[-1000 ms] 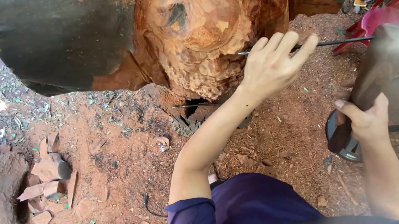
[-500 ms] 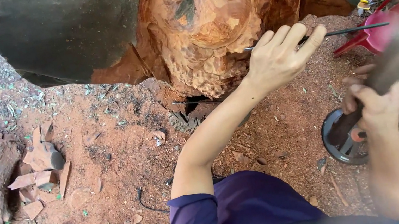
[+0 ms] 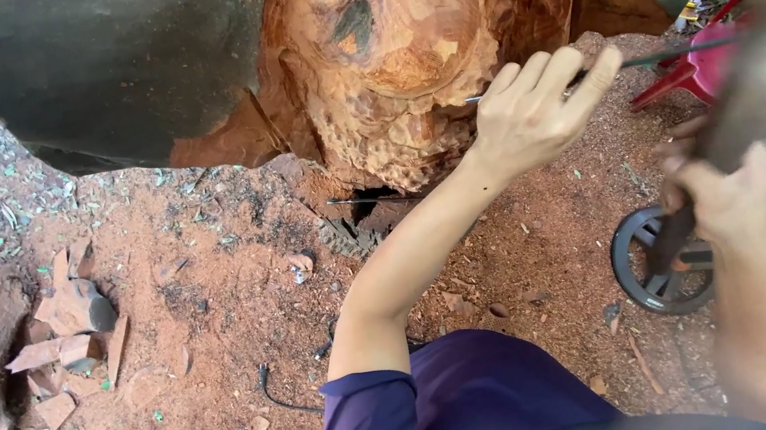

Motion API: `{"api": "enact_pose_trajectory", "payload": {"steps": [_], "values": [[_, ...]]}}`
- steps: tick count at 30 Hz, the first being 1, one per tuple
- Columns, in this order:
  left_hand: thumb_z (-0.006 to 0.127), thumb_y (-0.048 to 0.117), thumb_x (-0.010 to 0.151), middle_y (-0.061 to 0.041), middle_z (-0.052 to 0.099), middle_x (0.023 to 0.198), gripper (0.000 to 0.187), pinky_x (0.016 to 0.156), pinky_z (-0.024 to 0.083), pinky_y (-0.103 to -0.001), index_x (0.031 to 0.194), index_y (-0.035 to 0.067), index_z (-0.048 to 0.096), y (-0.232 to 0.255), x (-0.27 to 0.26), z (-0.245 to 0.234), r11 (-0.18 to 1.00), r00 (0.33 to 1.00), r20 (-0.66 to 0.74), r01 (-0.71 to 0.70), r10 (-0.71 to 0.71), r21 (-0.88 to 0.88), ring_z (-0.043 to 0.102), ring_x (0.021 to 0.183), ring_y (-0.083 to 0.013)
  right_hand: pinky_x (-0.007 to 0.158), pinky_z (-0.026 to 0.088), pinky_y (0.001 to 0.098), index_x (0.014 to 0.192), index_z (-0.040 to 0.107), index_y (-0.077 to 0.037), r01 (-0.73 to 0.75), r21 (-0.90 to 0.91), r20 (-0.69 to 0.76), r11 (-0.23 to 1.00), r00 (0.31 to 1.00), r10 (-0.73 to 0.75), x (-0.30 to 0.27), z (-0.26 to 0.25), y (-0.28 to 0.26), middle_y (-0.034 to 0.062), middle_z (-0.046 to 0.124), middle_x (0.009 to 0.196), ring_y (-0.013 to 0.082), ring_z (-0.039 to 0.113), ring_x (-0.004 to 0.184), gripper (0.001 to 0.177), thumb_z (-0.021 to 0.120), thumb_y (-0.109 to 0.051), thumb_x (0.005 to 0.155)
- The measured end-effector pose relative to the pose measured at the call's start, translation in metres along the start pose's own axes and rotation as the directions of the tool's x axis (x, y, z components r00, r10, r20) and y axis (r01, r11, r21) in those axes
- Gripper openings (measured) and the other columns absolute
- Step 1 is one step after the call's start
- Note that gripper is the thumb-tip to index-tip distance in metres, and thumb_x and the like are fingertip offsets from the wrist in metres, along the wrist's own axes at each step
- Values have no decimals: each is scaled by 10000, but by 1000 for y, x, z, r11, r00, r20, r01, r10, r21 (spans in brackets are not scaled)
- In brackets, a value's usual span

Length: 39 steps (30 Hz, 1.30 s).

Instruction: Carving intricate details into a large wooden stump using a chisel and a wooden mallet.

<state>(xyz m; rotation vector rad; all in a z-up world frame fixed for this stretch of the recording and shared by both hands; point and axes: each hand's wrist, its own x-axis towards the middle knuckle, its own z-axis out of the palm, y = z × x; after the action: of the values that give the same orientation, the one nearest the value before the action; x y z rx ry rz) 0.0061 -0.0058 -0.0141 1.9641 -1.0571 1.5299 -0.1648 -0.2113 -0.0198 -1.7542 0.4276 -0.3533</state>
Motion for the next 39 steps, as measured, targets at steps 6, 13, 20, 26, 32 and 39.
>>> {"api": "enact_pose_trajectory", "payload": {"steps": [6,13,20,26,32,39], "values": [[597,66,1110,39,630,801,366,562,325,-285,1445,159,483,-1,-7,-5,983,987,-146,-85,61,-161,446,590,-83,441,441,323,1106,564,42,285,295,-203,912,951,-232,-23,11,13,132,580,821,181,494,494,251,662,-124,943],[471,444,1043,27,499,716,326,542,299,-269,851,192,548,-19,26,-59,923,952,-251,-250,178,-294,414,569,-89,579,529,408,1622,269,-103,662,-10,-166,750,738,-654,-61,18,66,230,538,888,269,514,562,666,408,170,1031],[383,457,1072,24,448,669,431,532,289,-278,747,188,469,-26,26,-70,850,938,-277,-314,209,-422,375,544,-107,1043,494,366,1206,539,67,626,-311,-279,715,659,-698,-89,52,58,232,623,1168,320,634,1020,298,700,-34,977],[391,440,1069,6,438,683,424,548,297,-292,761,164,485,-32,33,-81,839,944,-272,-299,189,-455,392,552,-132,1065,498,353,1171,577,70,586,-315,-252,747,707,-661,-100,54,65,220,638,1149,287,643,1045,238,676,-13,972],[332,363,1088,6,436,671,420,537,284,-291,761,165,505,-36,28,-76,863,950,-252,-279,184,-422,380,542,-129,760,537,419,1301,382,24,492,-11,-411,870,791,-453,-110,72,56,277,567,1157,305,575,770,435,644,88,959],[616,153,1003,-49,526,810,163,529,379,-304,872,84,548,12,-16,-122,857,968,250,125,5,-500,497,669,-179,1154,544,399,1072,589,-17,509,-97,-254,855,818,-516,-112,56,83,146,674,1073,261,665,995,155,709,-35,977]]}}
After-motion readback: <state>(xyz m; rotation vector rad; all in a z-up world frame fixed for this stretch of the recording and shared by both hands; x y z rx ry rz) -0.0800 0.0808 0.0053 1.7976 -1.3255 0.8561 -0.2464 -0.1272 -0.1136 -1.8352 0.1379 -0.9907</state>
